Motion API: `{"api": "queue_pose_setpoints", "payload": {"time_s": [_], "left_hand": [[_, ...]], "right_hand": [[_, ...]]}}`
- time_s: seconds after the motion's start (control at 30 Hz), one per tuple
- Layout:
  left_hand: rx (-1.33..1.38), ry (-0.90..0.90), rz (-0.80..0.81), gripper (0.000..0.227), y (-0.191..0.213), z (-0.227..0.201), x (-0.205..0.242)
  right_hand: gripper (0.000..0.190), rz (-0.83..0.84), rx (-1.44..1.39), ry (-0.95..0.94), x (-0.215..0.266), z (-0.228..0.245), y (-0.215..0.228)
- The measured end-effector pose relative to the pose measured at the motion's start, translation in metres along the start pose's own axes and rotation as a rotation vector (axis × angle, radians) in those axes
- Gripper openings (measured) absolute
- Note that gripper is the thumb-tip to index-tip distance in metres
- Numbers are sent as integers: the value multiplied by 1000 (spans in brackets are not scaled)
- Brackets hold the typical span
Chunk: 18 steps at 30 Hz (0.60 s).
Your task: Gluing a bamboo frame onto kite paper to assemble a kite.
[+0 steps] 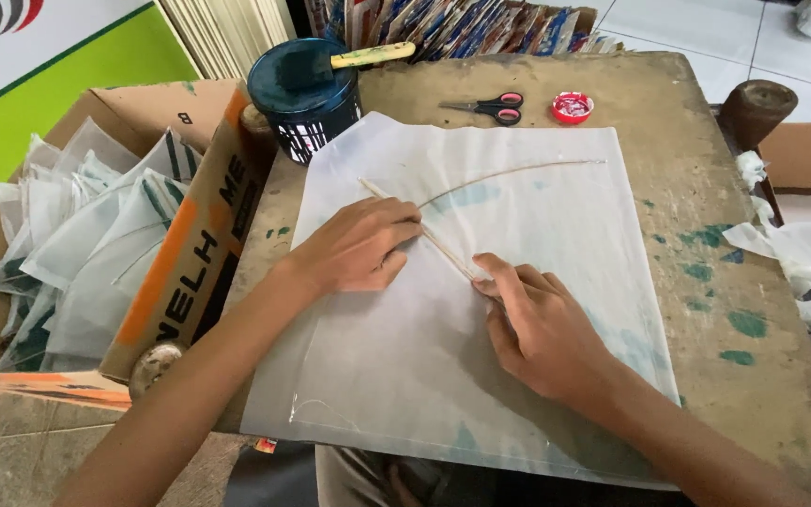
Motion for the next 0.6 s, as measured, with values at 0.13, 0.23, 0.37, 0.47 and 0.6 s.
{"api": "queue_pose_setpoints", "payload": {"time_s": [0.13, 0.23, 0.37, 0.47, 0.6], "left_hand": [[3, -14, -4, 39, -4, 3, -1], [-67, -18, -49, 40, -1, 2, 1], [-19, -1, -21, 43, -2, 6, 4], [-23, 7, -10, 44, -6, 7, 1], [-39, 7, -13, 46, -13, 13, -2]], "right_hand": [[49, 119, 8, 24, -12, 6, 5], [61, 194, 94, 84, -11, 5, -5], [69, 267, 173, 137, -21, 13, -3], [79, 432, 99, 105, -19, 7, -7], [76, 605, -118, -82, -25, 2, 1]]}}
Point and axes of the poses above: each hand's wrist, its own x-axis away from the middle knuckle, its own y-axis out of the back of the hand, z = x × y, the point moved 8 cm from there along -x, towards the middle knuckle, and after that the axes turned 14 degrees about y, right-handed, at the moved point
